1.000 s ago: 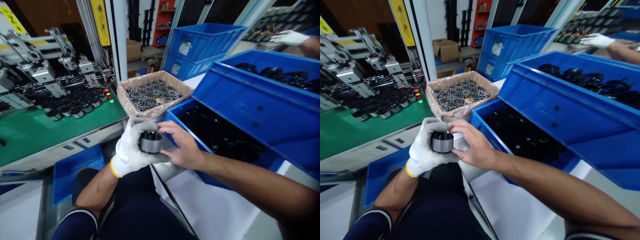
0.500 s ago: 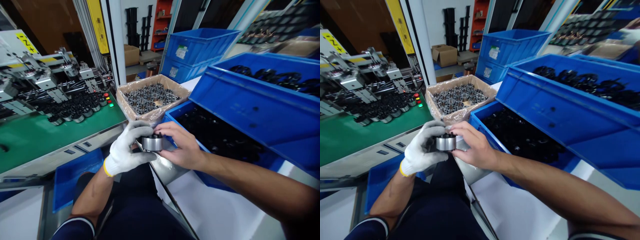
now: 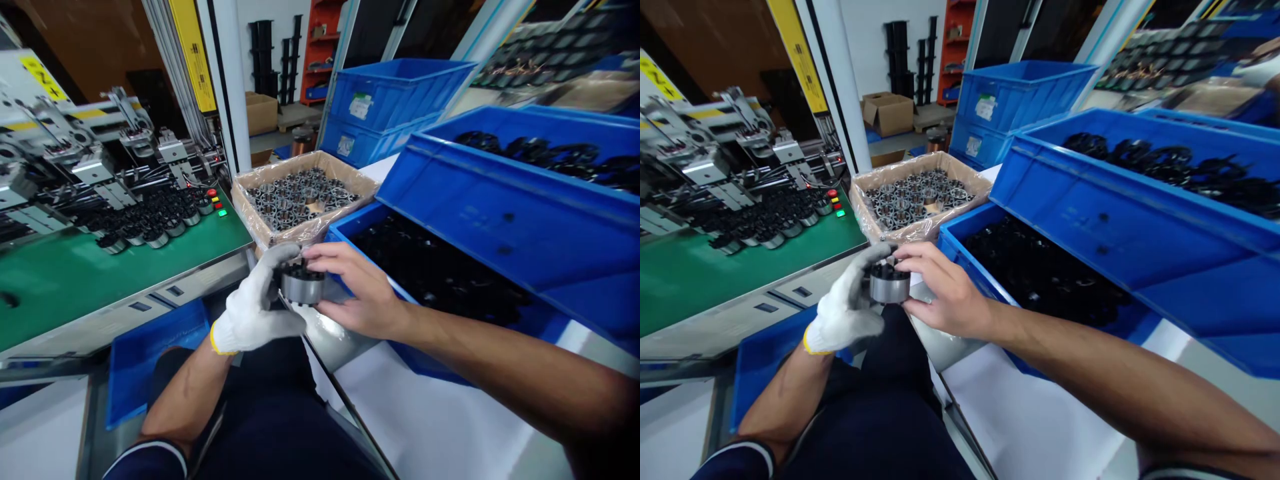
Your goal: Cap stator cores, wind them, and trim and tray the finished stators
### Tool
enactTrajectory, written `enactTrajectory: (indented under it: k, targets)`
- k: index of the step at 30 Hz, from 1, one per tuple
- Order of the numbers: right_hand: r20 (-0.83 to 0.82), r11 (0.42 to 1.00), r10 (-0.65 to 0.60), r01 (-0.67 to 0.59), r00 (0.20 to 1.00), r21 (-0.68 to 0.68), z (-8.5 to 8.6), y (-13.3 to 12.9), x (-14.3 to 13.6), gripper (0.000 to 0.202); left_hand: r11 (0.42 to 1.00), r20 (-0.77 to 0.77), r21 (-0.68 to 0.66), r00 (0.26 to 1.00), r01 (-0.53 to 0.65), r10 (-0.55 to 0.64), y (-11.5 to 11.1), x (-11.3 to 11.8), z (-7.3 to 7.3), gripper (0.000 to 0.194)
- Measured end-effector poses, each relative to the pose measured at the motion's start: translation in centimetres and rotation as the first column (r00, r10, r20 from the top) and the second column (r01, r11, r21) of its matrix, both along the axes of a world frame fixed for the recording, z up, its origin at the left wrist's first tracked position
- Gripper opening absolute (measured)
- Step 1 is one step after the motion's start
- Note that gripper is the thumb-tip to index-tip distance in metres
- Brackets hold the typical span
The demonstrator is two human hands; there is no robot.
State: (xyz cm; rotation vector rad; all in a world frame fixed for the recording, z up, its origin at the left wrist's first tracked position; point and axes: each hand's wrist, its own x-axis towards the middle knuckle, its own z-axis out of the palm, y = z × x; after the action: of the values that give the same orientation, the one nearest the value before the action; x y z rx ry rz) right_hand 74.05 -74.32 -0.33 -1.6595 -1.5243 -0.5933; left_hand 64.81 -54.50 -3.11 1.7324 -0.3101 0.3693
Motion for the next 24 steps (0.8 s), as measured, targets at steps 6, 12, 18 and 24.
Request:
enactTrajectory:
  k: [6, 12, 18, 24]
  targets:
    - [0.031, 0.995, -0.077, 0.078, 0.997, -0.057, -0.1, -0.1, 0.0, 0.056, 0.991, 0.007, -0.132, 1.000, 0.026, -0.025, -0.6, 0.2, -1.8, 0.073]
    - [0.066, 0.998, -0.057, 0.060, 0.996, -0.035, 0.0, 0.0, 0.0, 0.047, 0.997, 0.195, 0.076, 0.980, 0.008, -0.023, 0.2, 0.6, -1.4, 0.074]
    - [-0.002, 0.995, -0.068, 0.068, 0.998, -0.069, -0.2, 0.0, -0.3, 0.045, 0.937, 0.352, 0.320, 0.936, -0.139, 0.019, 0.9, 0.8, 0.2, 0.056]
    - [-0.055, 0.982, -0.081, 0.071, 0.995, -0.174, -0.6, -0.1, -0.3, 0.047, 0.873, 0.348, 0.425, 0.934, -0.239, 0.087, 0.2, 0.4, -1.0, 0.056]
